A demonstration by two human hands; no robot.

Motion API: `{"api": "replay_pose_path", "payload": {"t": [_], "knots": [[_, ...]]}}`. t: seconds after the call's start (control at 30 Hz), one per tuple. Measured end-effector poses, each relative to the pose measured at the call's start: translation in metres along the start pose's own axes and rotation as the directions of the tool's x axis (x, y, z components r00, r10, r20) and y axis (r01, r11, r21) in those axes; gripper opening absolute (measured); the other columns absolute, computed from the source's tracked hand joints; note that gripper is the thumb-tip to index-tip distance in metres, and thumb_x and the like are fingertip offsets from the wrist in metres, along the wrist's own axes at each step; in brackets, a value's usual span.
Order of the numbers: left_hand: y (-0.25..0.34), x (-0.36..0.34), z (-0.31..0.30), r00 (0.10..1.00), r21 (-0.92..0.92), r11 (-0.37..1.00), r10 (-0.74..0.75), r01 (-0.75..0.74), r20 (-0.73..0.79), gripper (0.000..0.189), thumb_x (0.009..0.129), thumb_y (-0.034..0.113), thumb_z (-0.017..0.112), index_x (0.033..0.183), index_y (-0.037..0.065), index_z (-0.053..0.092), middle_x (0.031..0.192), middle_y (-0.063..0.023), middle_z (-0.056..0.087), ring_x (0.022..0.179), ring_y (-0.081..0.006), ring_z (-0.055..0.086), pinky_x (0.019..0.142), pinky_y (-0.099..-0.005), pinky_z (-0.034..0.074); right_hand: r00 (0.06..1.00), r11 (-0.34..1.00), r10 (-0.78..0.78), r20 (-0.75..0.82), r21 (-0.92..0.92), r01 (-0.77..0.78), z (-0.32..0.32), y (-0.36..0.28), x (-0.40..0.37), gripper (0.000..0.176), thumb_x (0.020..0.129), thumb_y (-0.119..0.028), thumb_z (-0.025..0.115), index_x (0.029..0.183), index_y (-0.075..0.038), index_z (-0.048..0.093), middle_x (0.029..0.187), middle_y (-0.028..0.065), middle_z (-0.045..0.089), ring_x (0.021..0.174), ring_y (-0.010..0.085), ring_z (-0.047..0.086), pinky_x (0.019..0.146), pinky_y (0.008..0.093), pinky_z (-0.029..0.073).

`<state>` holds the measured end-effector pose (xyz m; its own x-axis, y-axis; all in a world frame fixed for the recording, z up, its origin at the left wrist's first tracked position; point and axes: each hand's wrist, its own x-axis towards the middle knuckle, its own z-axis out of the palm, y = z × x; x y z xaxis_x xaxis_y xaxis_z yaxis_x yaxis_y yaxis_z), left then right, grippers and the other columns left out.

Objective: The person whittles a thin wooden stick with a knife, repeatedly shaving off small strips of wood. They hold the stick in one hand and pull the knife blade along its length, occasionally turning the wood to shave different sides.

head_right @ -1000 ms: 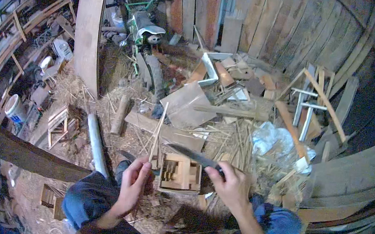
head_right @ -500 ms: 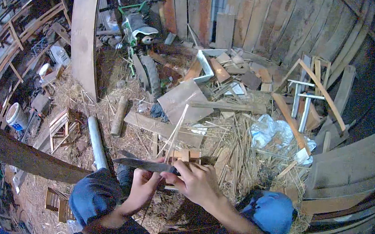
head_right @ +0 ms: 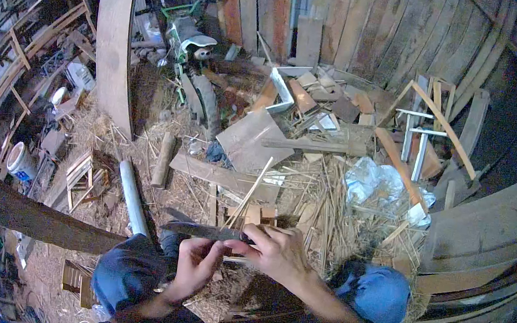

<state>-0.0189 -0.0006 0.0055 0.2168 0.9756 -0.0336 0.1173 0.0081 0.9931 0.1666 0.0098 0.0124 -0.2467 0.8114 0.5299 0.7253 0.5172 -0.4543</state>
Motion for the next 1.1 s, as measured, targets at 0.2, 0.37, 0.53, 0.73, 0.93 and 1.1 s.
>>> {"api": "replay_pose_path", "payload": {"t": [0.2, 0.37, 0.53, 0.73, 0.93, 1.1], "knots": [[0.0, 0.005, 0.007, 0.997, 0.061, 0.996, 0.073, -0.071, -0.023, 0.02, 0.095, 0.01, 0.056, 0.088, -0.006, 0.066, 0.066, 0.0025, 0.056, 0.059, -0.0024, 0.046, 0.049, -0.0216, 0.034, 0.998, 0.999, 0.003, -0.057, -0.048, -0.006, -0.006, 0.01, -0.004, 0.033, 0.078, -0.042, 0.073, 0.08, -0.01, 0.064, 0.058, 0.0048, 0.058, 0.05, 0.0223, 0.06, 0.045, 0.0341, 0.044], [-0.001, 0.009, 0.009, 0.995, -0.107, 0.992, -0.063, 0.071, 0.072, 0.021, 0.097, 0.015, 0.056, 0.103, -0.002, 0.066, 0.068, 0.0037, 0.054, 0.058, -0.0015, 0.042, 0.049, -0.0199, 0.032, 0.997, 0.999, 0.027, -0.077, -0.029, -0.029, -0.012, 0.016, -0.009, 0.032, 0.08, -0.044, 0.07, 0.08, -0.013, 0.063, 0.06, 0.0037, 0.059, 0.051, 0.022, 0.061, 0.045, 0.0339, 0.046], [0.013, 0.007, -0.005, 0.991, -0.236, 0.965, -0.1, 0.118, 0.086, 0.027, 0.098, 0.016, 0.054, 0.119, 0.0, 0.062, 0.072, 0.0047, 0.053, 0.058, -0.0015, 0.041, 0.05, -0.0182, 0.031, 0.912, 0.925, 0.355, -0.206, -0.062, -0.374, -0.053, 0.058, -0.009, 0.027, 0.083, -0.033, 0.071, 0.085, -0.006, 0.067, 0.062, 0.0074, 0.062, 0.051, 0.0201, 0.059, 0.047, 0.0318, 0.044], [-0.003, 0.009, -0.008, 0.984, -0.227, 0.965, -0.102, 0.135, 0.148, 0.026, 0.099, 0.02, 0.053, 0.119, 0.004, 0.061, 0.072, -0.0004, 0.06, 0.05, -0.0006, 0.041, 0.045, -0.0182, 0.03, 0.903, 0.941, 0.31, -0.299, -0.041, -0.337, -0.041, 0.051, -0.021, 0.028, 0.081, -0.033, 0.074, 0.088, -0.007, 0.066, 0.066, 0.01, 0.064, 0.052, 0.0248, 0.063, 0.046, 0.0343, 0.046], [0.001, 0.011, -0.002, 0.988, -0.236, 0.963, -0.103, 0.127, 0.111, 0.028, 0.099, 0.022, 0.052, 0.119, 0.004, 0.059, 0.072, 0.0024, 0.058, 0.052, -0.0007, 0.041, 0.045, -0.0191, 0.031, 0.956, 0.963, 0.205, -0.21, -0.133, -0.236, -0.043, 0.039, -0.02, 0.027, 0.08, -0.03, 0.075, 0.083, -0.006, 0.063, 0.061, 0.0081, 0.061, 0.048, 0.0234, 0.059, 0.046, 0.0335, 0.045], [0.013, 0.014, 0.004, 1.0, -0.214, 0.977, 0.017, -0.021, -0.018, 0.026, 0.1, 0.019, 0.049, 0.119, 0.002, 0.057, 0.076, 0.0027, 0.058, 0.059, -0.0019, 0.047, 0.052, -0.0186, 0.038, 0.967, 0.979, 0.161, -0.197, -0.093, -0.182, -0.037, 0.028, -0.016, 0.03, 0.079, -0.032, 0.075, 0.084, -0.006, 0.062, 0.066, 0.0087, 0.063, 0.053, 0.0254, 0.063, 0.046, 0.0349, 0.047]]}}
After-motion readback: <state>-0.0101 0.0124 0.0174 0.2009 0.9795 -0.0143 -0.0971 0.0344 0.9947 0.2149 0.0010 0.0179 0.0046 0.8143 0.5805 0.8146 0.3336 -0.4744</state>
